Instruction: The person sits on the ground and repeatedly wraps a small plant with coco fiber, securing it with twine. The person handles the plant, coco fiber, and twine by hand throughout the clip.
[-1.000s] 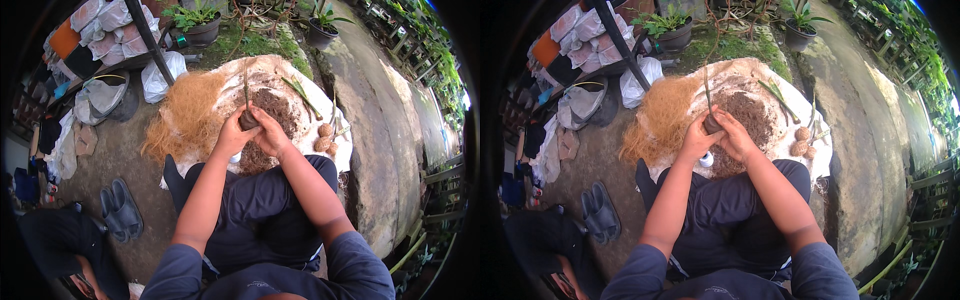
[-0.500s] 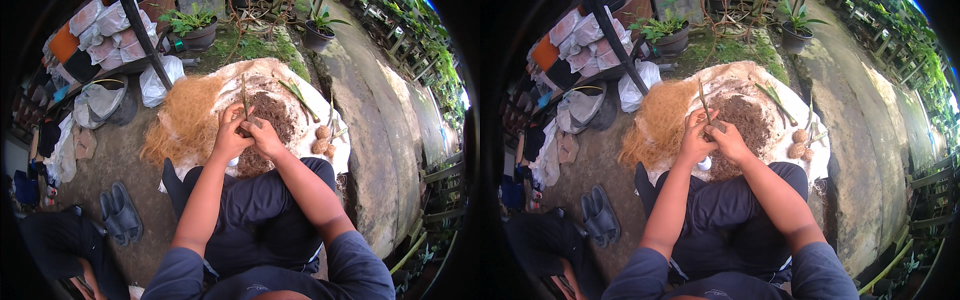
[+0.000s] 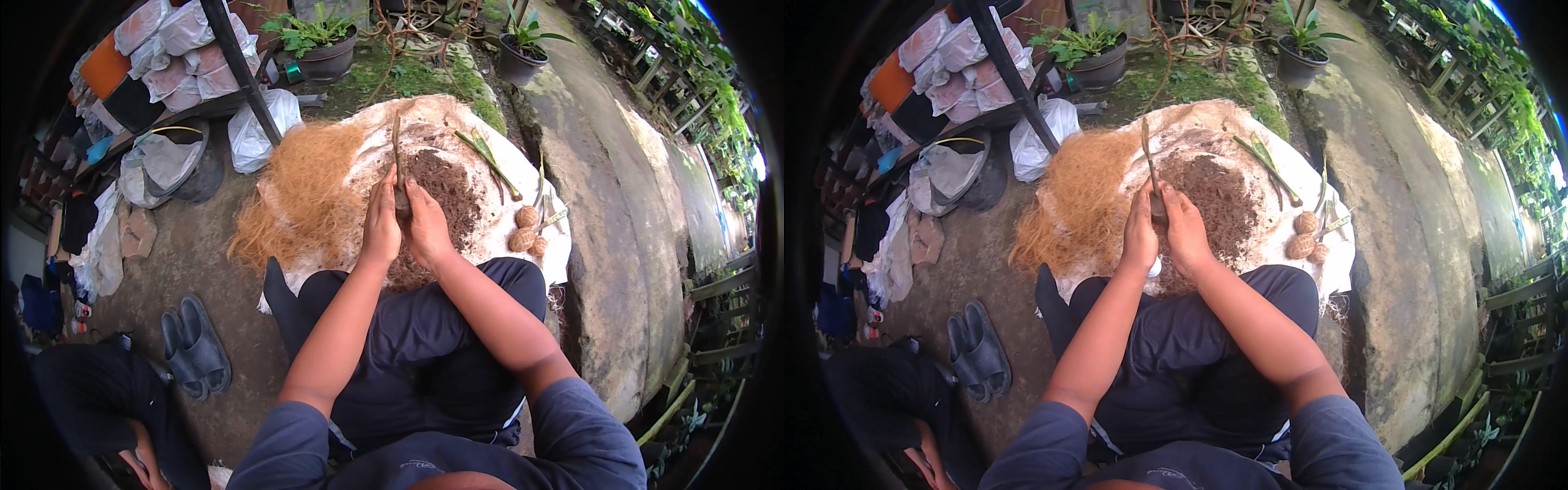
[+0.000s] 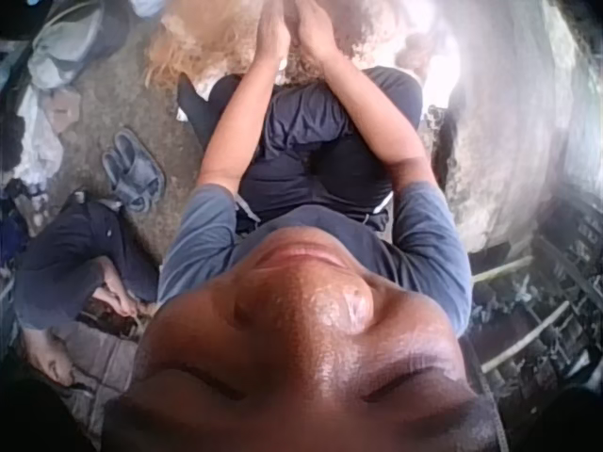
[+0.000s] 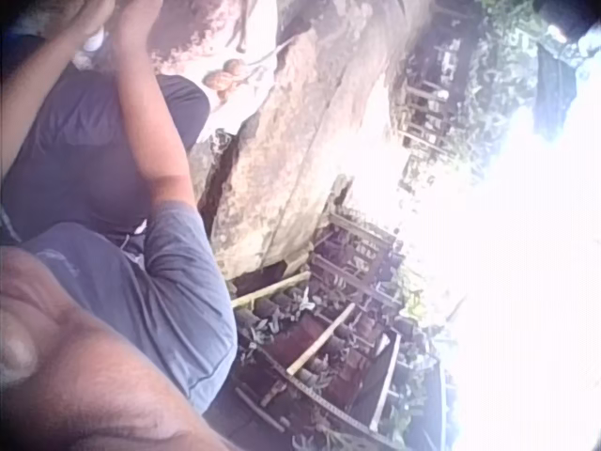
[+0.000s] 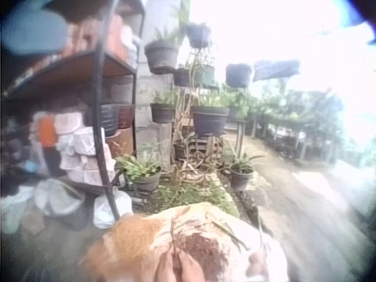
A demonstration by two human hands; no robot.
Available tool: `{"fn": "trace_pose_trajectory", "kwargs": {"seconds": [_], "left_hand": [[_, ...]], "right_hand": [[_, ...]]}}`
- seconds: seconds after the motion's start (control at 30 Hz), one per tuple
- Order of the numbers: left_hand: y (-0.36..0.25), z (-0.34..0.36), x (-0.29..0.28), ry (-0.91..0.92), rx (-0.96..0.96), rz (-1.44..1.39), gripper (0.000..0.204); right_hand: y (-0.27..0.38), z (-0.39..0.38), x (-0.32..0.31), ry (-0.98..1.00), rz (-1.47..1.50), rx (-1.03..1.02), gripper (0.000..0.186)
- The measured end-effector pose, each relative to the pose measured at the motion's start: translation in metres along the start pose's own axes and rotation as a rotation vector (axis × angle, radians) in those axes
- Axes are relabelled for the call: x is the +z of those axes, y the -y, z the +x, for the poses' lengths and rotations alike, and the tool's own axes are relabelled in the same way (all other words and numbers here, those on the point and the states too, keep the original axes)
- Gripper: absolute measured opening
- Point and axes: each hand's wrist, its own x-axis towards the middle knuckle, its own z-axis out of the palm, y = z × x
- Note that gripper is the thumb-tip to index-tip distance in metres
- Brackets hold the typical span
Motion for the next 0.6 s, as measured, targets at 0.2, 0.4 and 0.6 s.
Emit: {"fn": "trace_pose_trajectory", "kwargs": {"seconds": [0.2,0.4,0.6], "left_hand": [[-0.007,0.000,0.010,-0.109,0.069,0.178,0.055],[-0.028,-0.012,0.027,-0.177,-0.072,-0.183,0.052],[0.002,-0.011,0.013,-0.133,-0.379,-0.644,0.034]], "right_hand": [[0.002,-0.004,0.017,-0.130,-0.080,-0.132,0.024],[0.001,-0.010,0.023,-0.199,0.177,-0.101,0.020],[-0.005,-0.013,0.026,-0.225,0.385,-0.049,0.017]]}}
